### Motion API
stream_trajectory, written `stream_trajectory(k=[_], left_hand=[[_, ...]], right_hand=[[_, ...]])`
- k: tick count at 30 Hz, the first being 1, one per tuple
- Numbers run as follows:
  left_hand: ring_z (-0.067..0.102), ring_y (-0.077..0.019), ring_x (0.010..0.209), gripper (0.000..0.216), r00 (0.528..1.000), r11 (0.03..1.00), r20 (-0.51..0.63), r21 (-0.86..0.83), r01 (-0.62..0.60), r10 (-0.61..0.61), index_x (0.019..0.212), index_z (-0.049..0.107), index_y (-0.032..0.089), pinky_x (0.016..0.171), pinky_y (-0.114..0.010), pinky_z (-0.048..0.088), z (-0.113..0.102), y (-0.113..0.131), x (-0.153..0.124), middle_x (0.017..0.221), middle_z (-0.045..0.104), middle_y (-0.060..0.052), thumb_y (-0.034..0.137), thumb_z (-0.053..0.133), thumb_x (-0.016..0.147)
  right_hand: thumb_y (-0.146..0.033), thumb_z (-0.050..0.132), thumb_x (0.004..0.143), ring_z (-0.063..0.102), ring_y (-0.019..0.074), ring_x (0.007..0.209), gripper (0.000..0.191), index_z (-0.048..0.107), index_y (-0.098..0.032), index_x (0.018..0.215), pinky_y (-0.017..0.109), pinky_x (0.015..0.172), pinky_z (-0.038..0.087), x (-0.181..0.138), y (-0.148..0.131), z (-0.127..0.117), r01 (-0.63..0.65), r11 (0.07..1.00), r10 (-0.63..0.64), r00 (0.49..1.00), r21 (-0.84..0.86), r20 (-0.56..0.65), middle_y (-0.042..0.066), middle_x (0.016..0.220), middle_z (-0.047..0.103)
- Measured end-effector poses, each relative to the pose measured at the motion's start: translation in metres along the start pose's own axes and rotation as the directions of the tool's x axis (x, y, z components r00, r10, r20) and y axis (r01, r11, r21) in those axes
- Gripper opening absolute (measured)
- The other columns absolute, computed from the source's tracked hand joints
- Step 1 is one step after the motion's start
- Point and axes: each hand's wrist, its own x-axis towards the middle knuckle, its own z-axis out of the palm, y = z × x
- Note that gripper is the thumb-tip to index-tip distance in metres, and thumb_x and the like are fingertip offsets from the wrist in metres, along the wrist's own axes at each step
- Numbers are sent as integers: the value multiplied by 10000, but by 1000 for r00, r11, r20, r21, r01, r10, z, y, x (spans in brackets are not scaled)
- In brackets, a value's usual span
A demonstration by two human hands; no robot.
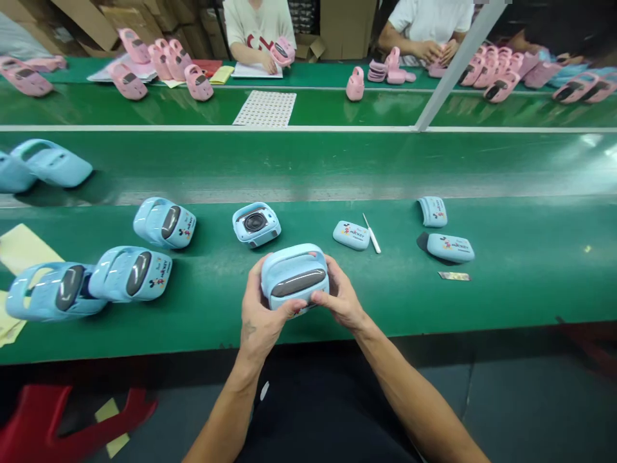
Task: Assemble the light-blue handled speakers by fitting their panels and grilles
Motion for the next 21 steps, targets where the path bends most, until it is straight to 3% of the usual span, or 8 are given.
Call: stream_trajectory(k=[3, 6, 9, 13, 21], left_hand=[[694, -307, 1119, 692, 1000, 995, -22, -104, -13, 11, 1202, 684, 197, 948, -380, 552, 4, -13, 9, 1173, 742, -116, 738, 663, 771], [746, -283, 874, 694, 988, 994, -150, -108, 13, -29, 964, 746, 163, 758, -353, 583, 9, -30, 21, 880, 773, -106, 790, 465, 864], [700, -238, 639, 695, 975, 999, -221, -27, 31, -36, 732, 718, 169, 588, -316, 541, 11, -45, 30, 650, 710, -69, 790, 441, 876], [597, -179, 496, 670, 970, 1000, -242, -14, 26, -28, 585, 633, 192, 477, -283, 454, 9, -56, 35, 540, 630, -31, 775, 469, 871], [639, -166, 592, 615, 923, 961, -342, -264, 85, -176, 711, 651, 180, 570, -266, 508, 20, -65, 41, 625, 661, -9, 786, 572, 787]], right_hand=[[-568, 837, 693, 630, 264, 1128, 802, 469, -254, 1332, 412, 1006, 511, -3, 13, 6, 49, 998, -51, 995, -29, -80, 88, 1231, 639], [-512, 865, 683, 595, 271, 1205, 853, 437, -249, 1372, 413, 1056, 489, -5, 27, 10, 70, 989, -85, 989, -128, -122, 107, 1311, 589], [-487, 877, 673, 564, 276, 1246, 870, 453, -237, 1392, 420, 1093, 461, -3, 39, 7, 64, 967, -97, 988, -245, -124, 111, 1334, 573], [-476, 872, 685, 574, 266, 1215, 839, 478, -233, 1385, 428, 1100, 450, 0, 45, 2, 72, 930, -128, 983, -360, -134, 103, 1300, 584], [-477, 914, 614, 602, 260, 1163, 840, 541, -255, 1333, 414, 1054, 479, 6, 29, 5, 114, 859, -198, 973, -499, -119, 75, 1239, 598]])
